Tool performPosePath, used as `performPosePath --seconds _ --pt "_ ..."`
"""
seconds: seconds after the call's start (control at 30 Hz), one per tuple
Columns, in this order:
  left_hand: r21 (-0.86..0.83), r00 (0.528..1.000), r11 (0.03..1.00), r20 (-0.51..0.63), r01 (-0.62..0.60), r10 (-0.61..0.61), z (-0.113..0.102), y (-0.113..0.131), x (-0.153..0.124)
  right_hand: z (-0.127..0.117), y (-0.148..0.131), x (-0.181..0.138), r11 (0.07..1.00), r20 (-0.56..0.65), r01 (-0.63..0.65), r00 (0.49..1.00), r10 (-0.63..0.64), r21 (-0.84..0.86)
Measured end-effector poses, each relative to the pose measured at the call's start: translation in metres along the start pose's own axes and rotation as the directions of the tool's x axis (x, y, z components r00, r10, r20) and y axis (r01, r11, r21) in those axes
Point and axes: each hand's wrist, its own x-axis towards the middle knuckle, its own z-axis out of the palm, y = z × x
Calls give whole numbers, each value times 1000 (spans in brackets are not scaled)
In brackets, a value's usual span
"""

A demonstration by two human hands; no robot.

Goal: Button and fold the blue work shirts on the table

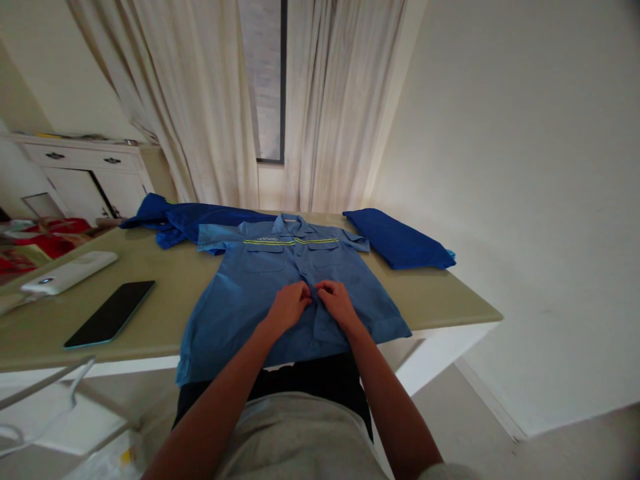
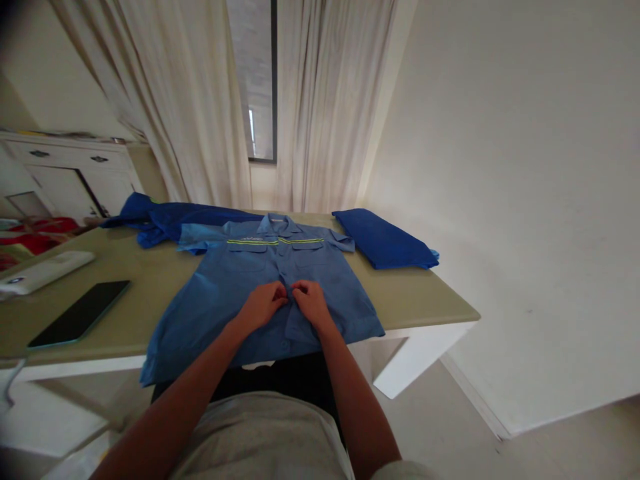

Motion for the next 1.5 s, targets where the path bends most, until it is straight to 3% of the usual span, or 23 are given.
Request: performPosePath --seconds 0.23,0.4,0.47,0.67,1.17,1.33,1.5 --pt "110 999 994 -43 15 -11 2 3 -9 -4 7 -1 999 83 7 996 -12 54" --pt "24 993 1000 -117 15 -12 12 2 -11 -4 5 -2 972 28 106 994 -102 -208" --pt "-33 990 999 -140 6 -11 16 -2 -11 -4 3 -2 962 41 137 990 -131 -235" --pt "-129 989 992 -146 -6 -13 21 -13 -10 -2 6 -4 960 53 188 982 -181 -207" --pt "51 968 992 -217 -118 126 24 -5 -17 -3 3 -7 938 56 287 958 -281 -193" --pt "116 974 988 -193 -100 121 20 0 -19 -6 2 -7 947 45 271 963 -267 -175" --pt "126 974 990 -207 -64 89 19 3 -19 -4 4 -8 988 95 153 984 -153 -2"
